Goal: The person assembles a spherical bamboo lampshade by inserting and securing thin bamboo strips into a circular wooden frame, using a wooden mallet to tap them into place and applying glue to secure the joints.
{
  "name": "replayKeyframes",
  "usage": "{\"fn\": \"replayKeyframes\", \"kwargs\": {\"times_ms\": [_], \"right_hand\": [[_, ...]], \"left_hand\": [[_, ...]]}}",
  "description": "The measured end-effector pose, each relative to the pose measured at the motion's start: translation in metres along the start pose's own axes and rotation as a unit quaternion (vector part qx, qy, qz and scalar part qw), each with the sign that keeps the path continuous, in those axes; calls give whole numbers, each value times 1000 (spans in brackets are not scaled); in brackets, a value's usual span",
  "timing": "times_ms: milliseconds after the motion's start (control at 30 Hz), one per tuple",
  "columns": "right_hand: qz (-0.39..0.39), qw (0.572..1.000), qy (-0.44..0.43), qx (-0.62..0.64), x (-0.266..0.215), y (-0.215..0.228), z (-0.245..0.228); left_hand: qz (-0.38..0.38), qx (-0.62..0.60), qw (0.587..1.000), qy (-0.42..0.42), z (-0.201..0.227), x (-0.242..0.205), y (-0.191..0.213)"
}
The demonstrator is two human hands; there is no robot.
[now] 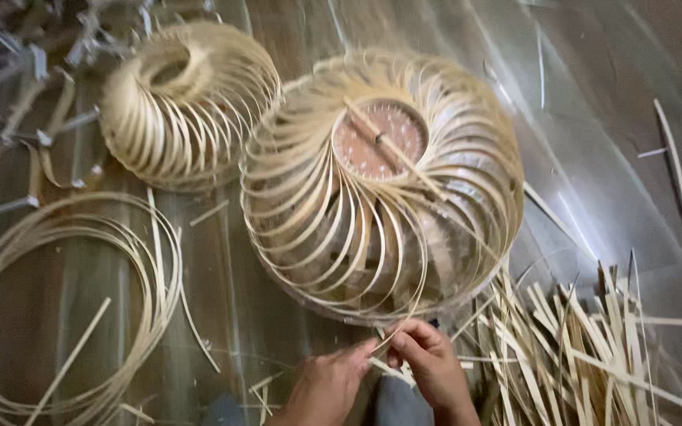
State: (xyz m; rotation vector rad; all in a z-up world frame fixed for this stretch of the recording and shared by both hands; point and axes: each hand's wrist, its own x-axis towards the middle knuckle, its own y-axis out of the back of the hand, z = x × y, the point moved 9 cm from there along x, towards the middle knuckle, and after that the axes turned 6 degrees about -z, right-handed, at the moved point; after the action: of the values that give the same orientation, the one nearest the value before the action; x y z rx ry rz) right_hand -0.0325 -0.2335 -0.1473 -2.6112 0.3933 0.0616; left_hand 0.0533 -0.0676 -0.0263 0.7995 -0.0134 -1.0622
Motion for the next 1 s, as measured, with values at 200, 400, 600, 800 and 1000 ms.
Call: {"fn": "replayKeyframes", "kwargs": {"times_ms": [200,400,600,800,1000], "right_hand": [[216,953,-98,-187,1,-2,-4],[36,958,104,-264,-11,-52,-74],[26,998,55,17,-26,-104,-67],[60,925,-9,-374,-25,-153,-126],[102,970,211,-66,-8,-149,-253]], "left_hand": [[-86,-124,987,-57,36,-12,12],[-223,-279,908,-220,116,-36,15],[-66,-260,922,-278,125,-47,51],[196,-463,854,-133,36,-28,123],[236,-265,925,-136,24,-9,130]]}}
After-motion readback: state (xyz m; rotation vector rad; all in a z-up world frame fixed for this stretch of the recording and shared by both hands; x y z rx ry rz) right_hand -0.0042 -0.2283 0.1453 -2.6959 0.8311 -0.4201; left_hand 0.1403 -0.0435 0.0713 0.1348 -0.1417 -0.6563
